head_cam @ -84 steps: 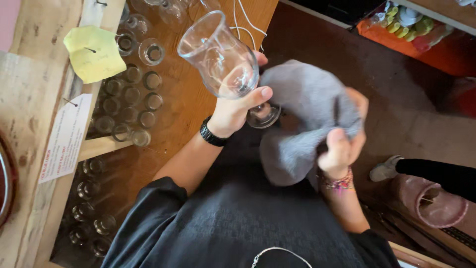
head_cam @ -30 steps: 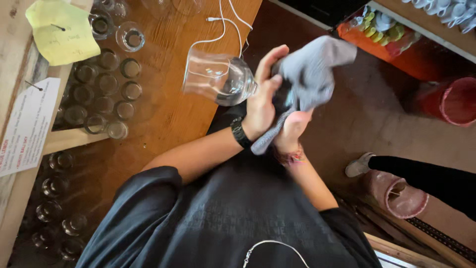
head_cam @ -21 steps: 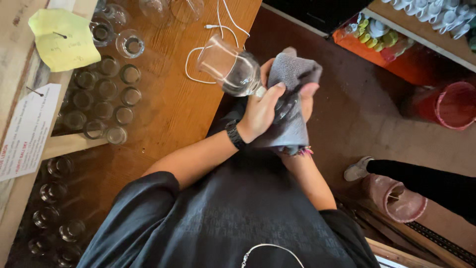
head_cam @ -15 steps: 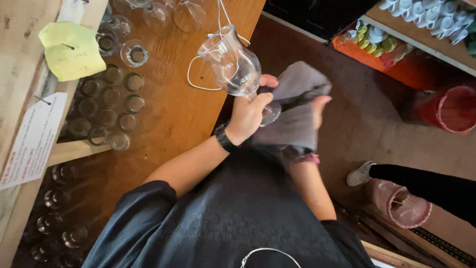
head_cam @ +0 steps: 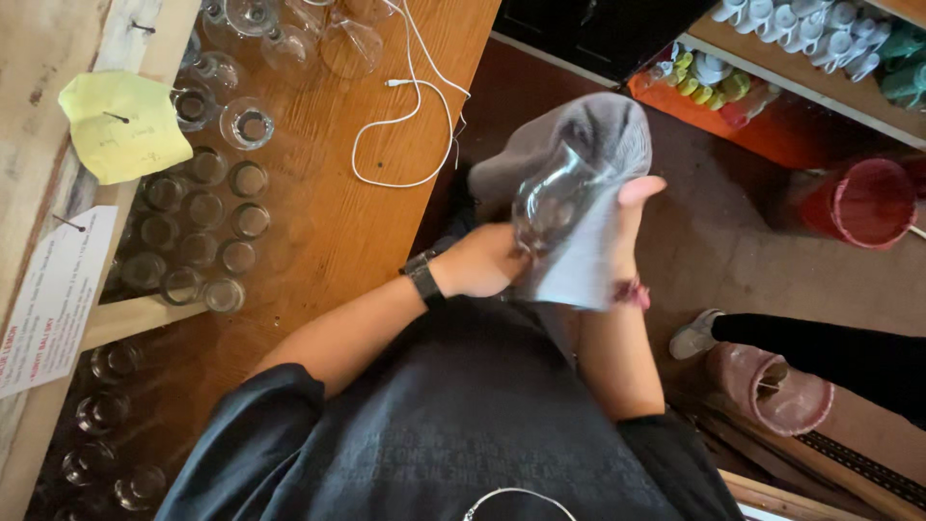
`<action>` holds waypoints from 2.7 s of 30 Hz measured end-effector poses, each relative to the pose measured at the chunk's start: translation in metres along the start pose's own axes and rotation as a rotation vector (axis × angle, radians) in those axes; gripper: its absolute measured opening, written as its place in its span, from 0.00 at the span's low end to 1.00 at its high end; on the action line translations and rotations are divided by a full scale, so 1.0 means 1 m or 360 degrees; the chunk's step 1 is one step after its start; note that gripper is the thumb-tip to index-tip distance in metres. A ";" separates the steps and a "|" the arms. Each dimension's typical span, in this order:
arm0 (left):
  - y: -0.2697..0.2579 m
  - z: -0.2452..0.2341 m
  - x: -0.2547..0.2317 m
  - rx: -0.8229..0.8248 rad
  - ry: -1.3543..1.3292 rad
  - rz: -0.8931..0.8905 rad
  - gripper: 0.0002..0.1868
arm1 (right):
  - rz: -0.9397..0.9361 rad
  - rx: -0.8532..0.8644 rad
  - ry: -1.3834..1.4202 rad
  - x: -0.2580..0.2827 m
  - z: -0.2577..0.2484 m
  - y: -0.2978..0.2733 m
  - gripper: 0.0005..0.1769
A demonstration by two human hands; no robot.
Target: The person wipes various pieces of glassware, including stemmed glasses and tall straight glasses, with a grey cloth while standing at a wooden counter.
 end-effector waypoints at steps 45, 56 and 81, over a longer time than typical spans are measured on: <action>0.004 -0.284 0.089 -0.1399 -0.2068 0.1237 0.04 | 0.0240 -0.0350 -0.0257 -0.046 -0.100 -0.080 0.19; -0.001 -0.346 0.124 -0.1878 -0.2148 0.1517 0.04 | 0.0317 -0.0270 -0.0377 -0.039 -0.093 -0.071 0.20; -0.008 -0.409 0.158 -0.2690 -0.2447 0.1760 0.16 | 0.0429 -0.0248 -0.0549 -0.056 -0.101 -0.080 0.19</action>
Point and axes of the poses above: each hand's wrist, its own y-axis towards the middle knuckle, its own z-axis out of the palm, x = y × z, the point moved 5 cm from there along y, towards the middle knuckle, and after that the axes turned 8 degrees about -y, right-handed, at the moved point
